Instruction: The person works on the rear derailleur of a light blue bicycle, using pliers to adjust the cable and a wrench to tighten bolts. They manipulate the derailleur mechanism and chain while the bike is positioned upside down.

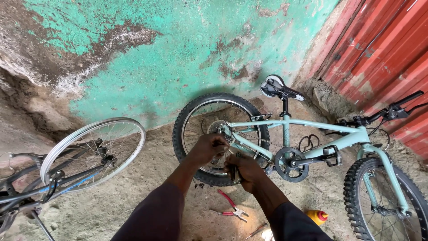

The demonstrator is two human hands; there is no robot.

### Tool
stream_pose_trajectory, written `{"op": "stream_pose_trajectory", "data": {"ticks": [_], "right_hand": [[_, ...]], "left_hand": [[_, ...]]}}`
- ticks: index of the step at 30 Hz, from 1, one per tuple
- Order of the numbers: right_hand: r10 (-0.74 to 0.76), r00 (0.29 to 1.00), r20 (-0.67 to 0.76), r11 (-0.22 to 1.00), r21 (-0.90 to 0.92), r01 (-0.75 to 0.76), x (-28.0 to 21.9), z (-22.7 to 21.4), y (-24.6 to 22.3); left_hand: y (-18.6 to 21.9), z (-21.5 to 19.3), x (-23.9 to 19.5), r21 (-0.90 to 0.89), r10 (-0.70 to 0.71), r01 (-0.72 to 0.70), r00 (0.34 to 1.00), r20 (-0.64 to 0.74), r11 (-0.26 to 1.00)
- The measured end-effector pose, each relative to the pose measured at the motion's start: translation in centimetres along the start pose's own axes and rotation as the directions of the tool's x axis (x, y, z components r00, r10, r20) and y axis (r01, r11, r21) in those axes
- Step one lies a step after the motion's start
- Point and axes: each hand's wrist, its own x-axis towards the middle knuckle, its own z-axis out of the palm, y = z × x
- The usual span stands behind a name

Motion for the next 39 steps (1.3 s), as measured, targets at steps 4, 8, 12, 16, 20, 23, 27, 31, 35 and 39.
{"op": "stream_pose_trajectory", "data": {"ticks": [4, 8, 12, 16, 20, 23, 27, 31, 35, 39], "right_hand": [[0.02, 0.997, -0.073, 0.997, 0.075, -0.015, 1.8, -1.5, -1.6], [0.028, 0.984, -0.176, 0.98, 0.197, 0.008, 1.3, -2.0, -4.9], [0.005, 0.98, -0.201, 0.958, 0.283, 0.053, -1.1, -1.0, -8.7], [0.033, 0.982, -0.184, 0.956, 0.294, 0.023, -0.7, -1.0, -8.3], [0.006, 0.987, -0.162, 0.964, 0.264, 0.037, 1.2, -1.6, -6.6], [-0.035, 0.982, -0.186, 0.959, 0.271, 0.085, 0.3, -1.5, -7.1], [-0.107, 0.98, -0.166, 0.95, 0.273, 0.15, 0.4, -1.9, -7.8], [-0.126, 0.978, -0.164, 0.949, 0.267, 0.167, 0.1, -2.2, -7.8], [-0.159, 0.98, -0.123, 0.951, 0.247, 0.185, 0.7, -2.0, -7.1], [-0.169, 0.978, -0.126, 0.968, 0.168, 0.189, 0.2, -1.0, -6.6]], "left_hand": [[-10.9, -3.0, 4.4, 0.074, -0.056, 0.078, 0.964, -0.26, 0.994], [-14.0, -0.7, 7.1, 0.235, -0.142, 0.292, 0.854, -0.5, 0.927], [-16.9, 0.7, 12.8, 0.239, -0.147, 0.351, 0.786, -0.601, 0.905], [-17.4, 1.0, 13.7, 0.179, -0.134, 0.33, 0.736, -0.664, 0.927], [-17.1, 0.6, 14.7, 0.428, -0.226, 0.633, 0.693, -0.684, 0.645], [-17.4, 1.7, 13.9, 0.367, -0.276, 0.668, 0.655, -0.704, 0.648], [-14.4, 4.6, 10.8, 0.306, -0.326, 0.689, 0.625, -0.709, 0.657], [-18.8, 5.5, 8.2, 0.2, -0.303, 0.63, 0.597, -0.743, 0.75], [-19.3, 8.2, 3.4, 0.013, -0.205, 0.428, 0.459, -0.865, 0.904], [-23.6, 10.0, 2.0, -0.244, -0.25, 0.064, 0.372, -0.894, 0.968]]}}
